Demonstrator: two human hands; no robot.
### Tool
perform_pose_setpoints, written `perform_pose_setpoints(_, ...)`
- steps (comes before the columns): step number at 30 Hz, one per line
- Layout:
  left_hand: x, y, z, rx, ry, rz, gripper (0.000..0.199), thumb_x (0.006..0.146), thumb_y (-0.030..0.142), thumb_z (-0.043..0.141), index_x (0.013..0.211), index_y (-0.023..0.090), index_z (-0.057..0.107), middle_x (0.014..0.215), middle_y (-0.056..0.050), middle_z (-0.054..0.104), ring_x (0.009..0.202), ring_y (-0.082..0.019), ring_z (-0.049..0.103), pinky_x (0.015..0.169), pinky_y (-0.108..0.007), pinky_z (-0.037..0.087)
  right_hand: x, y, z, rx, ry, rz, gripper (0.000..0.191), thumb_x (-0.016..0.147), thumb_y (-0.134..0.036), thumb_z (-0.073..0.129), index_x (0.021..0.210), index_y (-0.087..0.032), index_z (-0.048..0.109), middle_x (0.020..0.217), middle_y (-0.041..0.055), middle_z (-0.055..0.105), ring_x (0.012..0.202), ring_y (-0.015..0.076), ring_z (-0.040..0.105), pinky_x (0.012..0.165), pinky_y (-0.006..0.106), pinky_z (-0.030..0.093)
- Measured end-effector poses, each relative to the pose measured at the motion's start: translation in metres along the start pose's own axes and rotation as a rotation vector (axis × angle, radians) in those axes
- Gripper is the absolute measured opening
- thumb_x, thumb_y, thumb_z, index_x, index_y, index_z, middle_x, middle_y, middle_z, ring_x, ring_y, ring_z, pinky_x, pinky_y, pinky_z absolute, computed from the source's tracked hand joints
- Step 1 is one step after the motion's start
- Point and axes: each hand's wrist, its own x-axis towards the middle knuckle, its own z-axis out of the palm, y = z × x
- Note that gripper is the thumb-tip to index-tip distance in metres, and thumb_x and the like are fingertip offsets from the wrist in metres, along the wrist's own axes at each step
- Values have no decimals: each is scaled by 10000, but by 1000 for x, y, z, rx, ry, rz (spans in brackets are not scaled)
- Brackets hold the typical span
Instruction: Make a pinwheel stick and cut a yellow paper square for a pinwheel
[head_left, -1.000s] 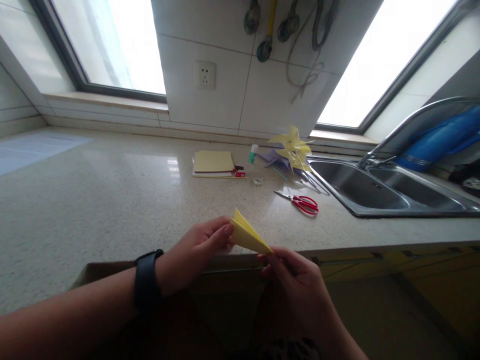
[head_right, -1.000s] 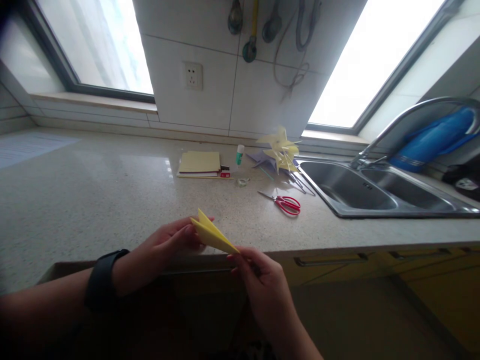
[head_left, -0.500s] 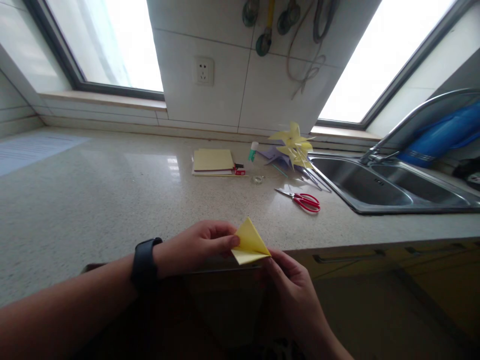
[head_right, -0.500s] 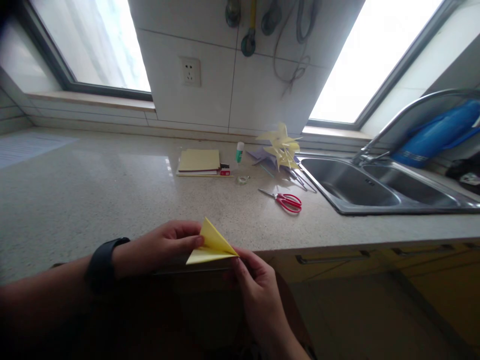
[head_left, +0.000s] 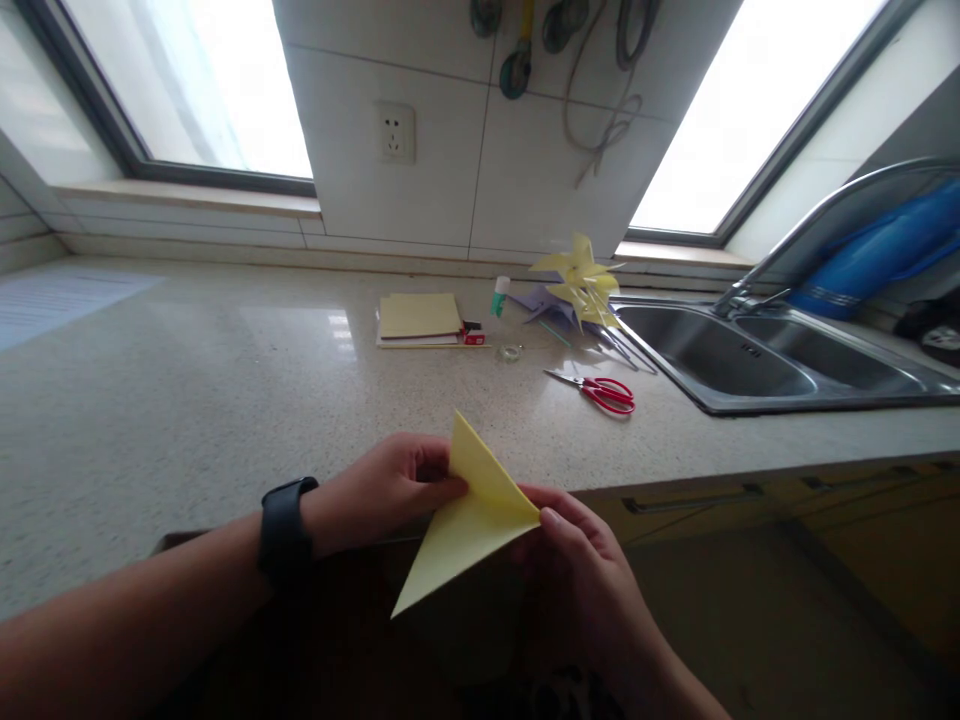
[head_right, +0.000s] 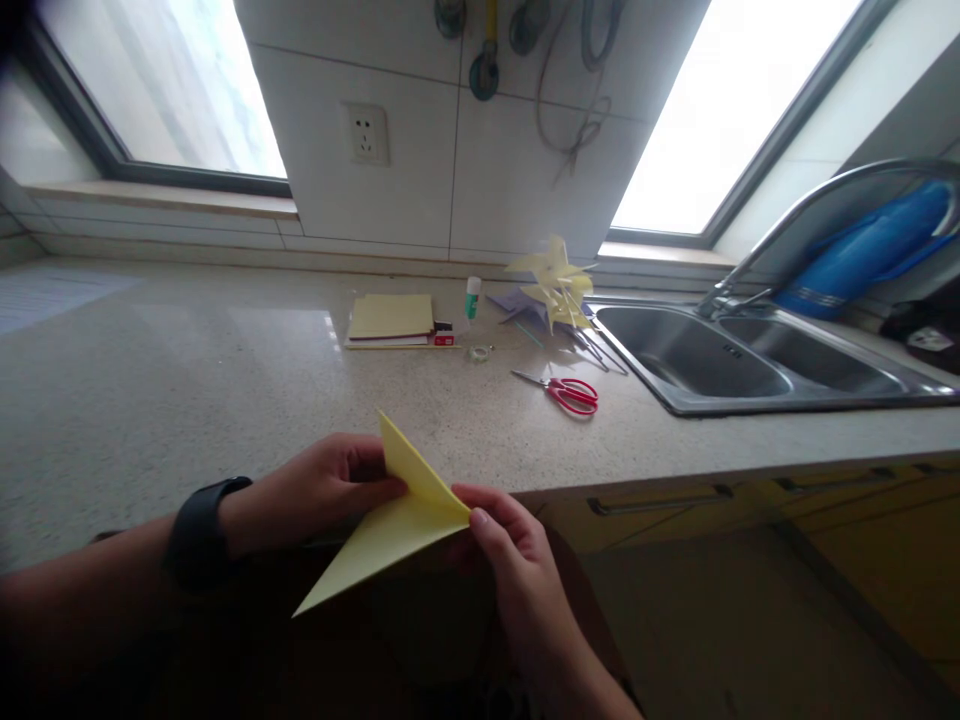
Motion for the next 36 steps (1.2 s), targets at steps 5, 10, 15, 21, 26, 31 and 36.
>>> perform_pose_setpoints(5, 1, -3, -1, 2, 9, 11, 283, 941, 351, 626, 1154, 183, 706, 1117, -81, 745, 992, -226, 685, 851, -341, 530, 4, -9, 3, -130, -38, -13, 293, 840, -455, 741, 1007, -216, 711, 800, 6, 662, 646, 87, 540, 591, 202, 420)
perform_pose_setpoints(10, 0, -6, -2, 26, 51, -2, 279, 922, 390, 643, 1059, 158, 717, 1061, -85, 749, 974, -234, 684, 847, -347, 527, 7, -11, 3, -235, -54, 13, 328, 852, -498, 707, 886, -172, 697, 710, -5, 592, 619, 90, 484, 561, 213, 366)
perform_pose_setpoints(15, -1, -5, -2, 27, 71, -23, 263, 905, 385, 661, 1047, 172, 719, 1058, -73, 753, 940, -218, 678, 820, -334, 527, 8, -14, 1, -273, -38, 4, 349, 857, -513, 690, 875, -164, 696, 728, 9, 601, 642, 106, 491, 571, 230, 365)
perform_pose_setpoints(21, 0, -6, -1, -39, 101, -43, 234, 889, 382, 687, 1011, 184, 719, 1024, -45, 749, 918, -193, 671, 823, -323, 523, 9, -15, -3, -249, -11, 17, 343, 857, -506, 690, 795, -168, 689, 670, -1, 589, 587, 95, 469, 540, 234, 337)
perform_pose_setpoints(26, 1, -7, -1, -74, 100, -72, 270, 878, 403, 701, 1020, 174, 712, 989, -43, 740, 869, -178, 665, 796, -318, 523, 9, -17, -4, -220, 2, 35, 335, 838, -504, 707, 795, -172, 712, 671, 10, 622, 578, 103, 494, 533, 236, 352)
perform_pose_setpoints(31, -1, -7, -2, -106, 86, -82, 280, 880, 418, 698, 1024, 177, 709, 986, -38, 736, 834, -161, 658, 770, -303, 518, 10, -19, -3, -223, 16, 19, 331, 834, -511, 709, 800, -182, 732, 672, 17, 641, 578, 114, 513, 541, 246, 363)
perform_pose_setpoints(36, 0, -4, 0, -131, 104, -91, 254, 878, 391, 701, 996, 166, 706, 985, -41, 732, 841, -162, 660, 770, -300, 519, 11, -21, -5, -236, 11, 13, 341, 832, -523, 706, 837, -185, 754, 696, 32, 665, 605, 139, 543, 565, 266, 394)
